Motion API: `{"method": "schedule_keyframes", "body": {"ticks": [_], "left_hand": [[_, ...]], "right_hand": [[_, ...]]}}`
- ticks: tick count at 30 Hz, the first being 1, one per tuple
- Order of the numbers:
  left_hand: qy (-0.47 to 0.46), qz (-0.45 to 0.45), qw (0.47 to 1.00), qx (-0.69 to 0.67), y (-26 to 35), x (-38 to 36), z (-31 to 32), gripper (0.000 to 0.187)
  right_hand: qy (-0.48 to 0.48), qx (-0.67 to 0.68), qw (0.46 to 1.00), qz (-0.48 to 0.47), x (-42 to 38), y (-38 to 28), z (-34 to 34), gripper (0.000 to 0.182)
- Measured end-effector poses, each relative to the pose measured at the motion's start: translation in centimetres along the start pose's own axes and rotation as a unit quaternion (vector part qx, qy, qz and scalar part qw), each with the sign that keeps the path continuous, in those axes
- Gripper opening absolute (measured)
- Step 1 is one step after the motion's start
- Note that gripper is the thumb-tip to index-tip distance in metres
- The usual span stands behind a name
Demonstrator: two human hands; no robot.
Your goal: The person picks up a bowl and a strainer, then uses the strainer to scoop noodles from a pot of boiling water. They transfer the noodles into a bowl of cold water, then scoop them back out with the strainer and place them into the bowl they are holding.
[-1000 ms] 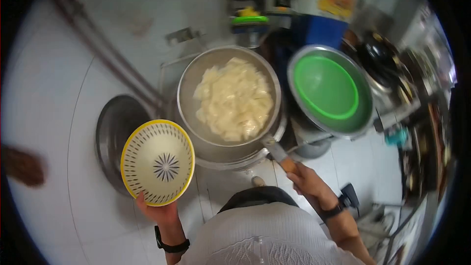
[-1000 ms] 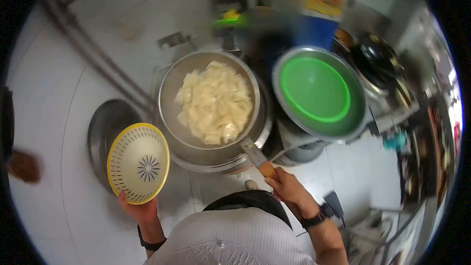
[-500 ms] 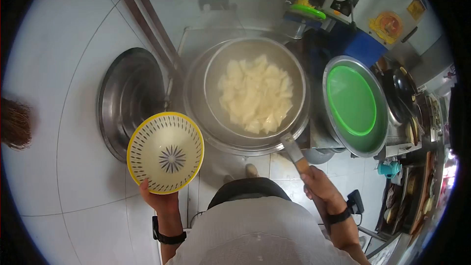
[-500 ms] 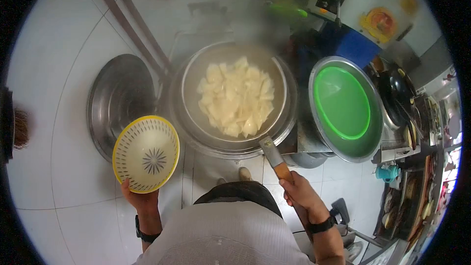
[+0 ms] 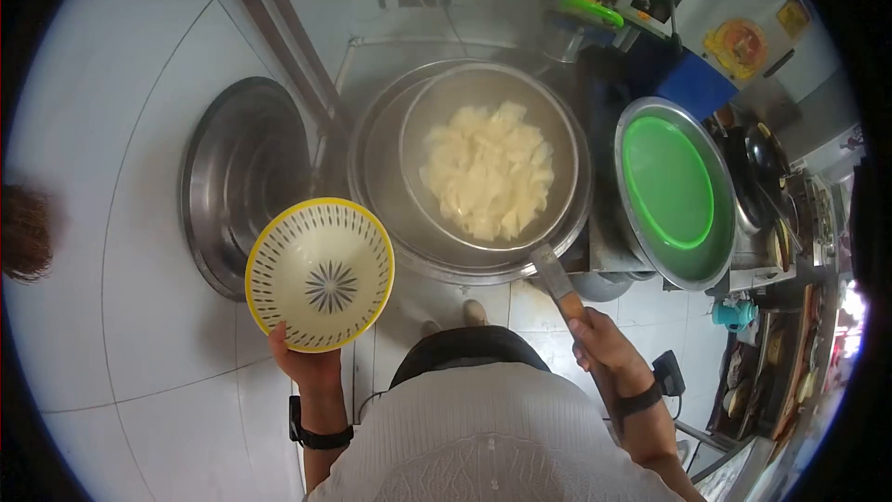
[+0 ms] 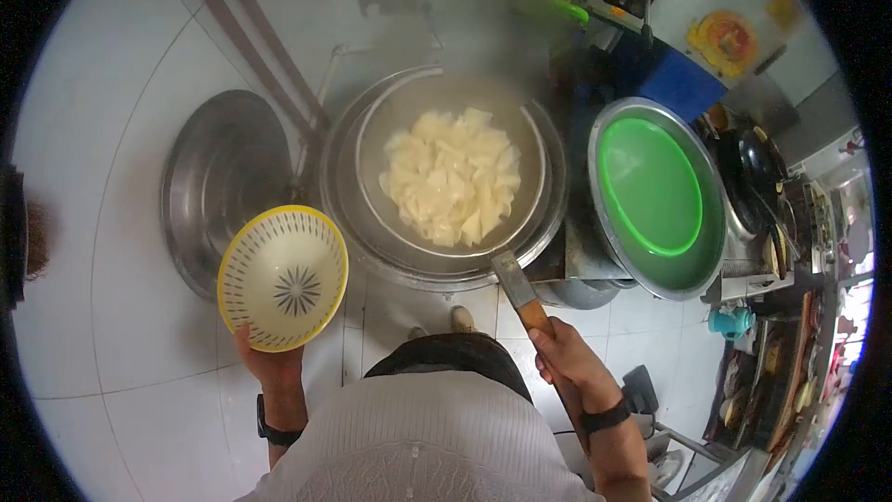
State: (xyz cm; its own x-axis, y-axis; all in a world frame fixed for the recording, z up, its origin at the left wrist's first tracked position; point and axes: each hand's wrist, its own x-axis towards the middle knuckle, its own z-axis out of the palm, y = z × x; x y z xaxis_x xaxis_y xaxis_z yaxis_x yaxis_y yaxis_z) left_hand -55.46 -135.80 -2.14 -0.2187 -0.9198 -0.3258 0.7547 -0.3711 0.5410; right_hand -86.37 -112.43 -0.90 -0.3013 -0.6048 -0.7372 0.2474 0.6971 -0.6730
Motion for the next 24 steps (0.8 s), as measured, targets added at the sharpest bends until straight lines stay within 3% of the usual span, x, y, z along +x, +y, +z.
{"method": "schedule_keyframes", "body": {"ticks": [4, 12, 20, 24], "left_hand": [[0.004, -0.008, 1.0, 0.001, 0.3, 0.4, -0.8, 0.053], [-0.017, 0.006, 1.0, 0.023, 0.2, -0.1, -0.1, 0.051], [-0.026, 0.001, 0.999, 0.024, 0.3, -0.1, -0.1, 0.047], [-0.029, 0.047, 0.992, 0.116, 0.3, 0.2, 0.3, 0.044]], "right_hand": [[-0.027, 0.057, 0.998, -0.017, 0.1, 0.7, -0.7, 0.033], [0.026, -0.031, 0.999, 0.001, 1.0, 2.2, -0.1, 0.029], [0.009, 0.023, 1.0, -0.006, -0.2, 2.5, 0.7, 0.028], [0.03, -0.013, 0.999, 0.008, 0.2, 2.8, 0.8, 0.026]]}}
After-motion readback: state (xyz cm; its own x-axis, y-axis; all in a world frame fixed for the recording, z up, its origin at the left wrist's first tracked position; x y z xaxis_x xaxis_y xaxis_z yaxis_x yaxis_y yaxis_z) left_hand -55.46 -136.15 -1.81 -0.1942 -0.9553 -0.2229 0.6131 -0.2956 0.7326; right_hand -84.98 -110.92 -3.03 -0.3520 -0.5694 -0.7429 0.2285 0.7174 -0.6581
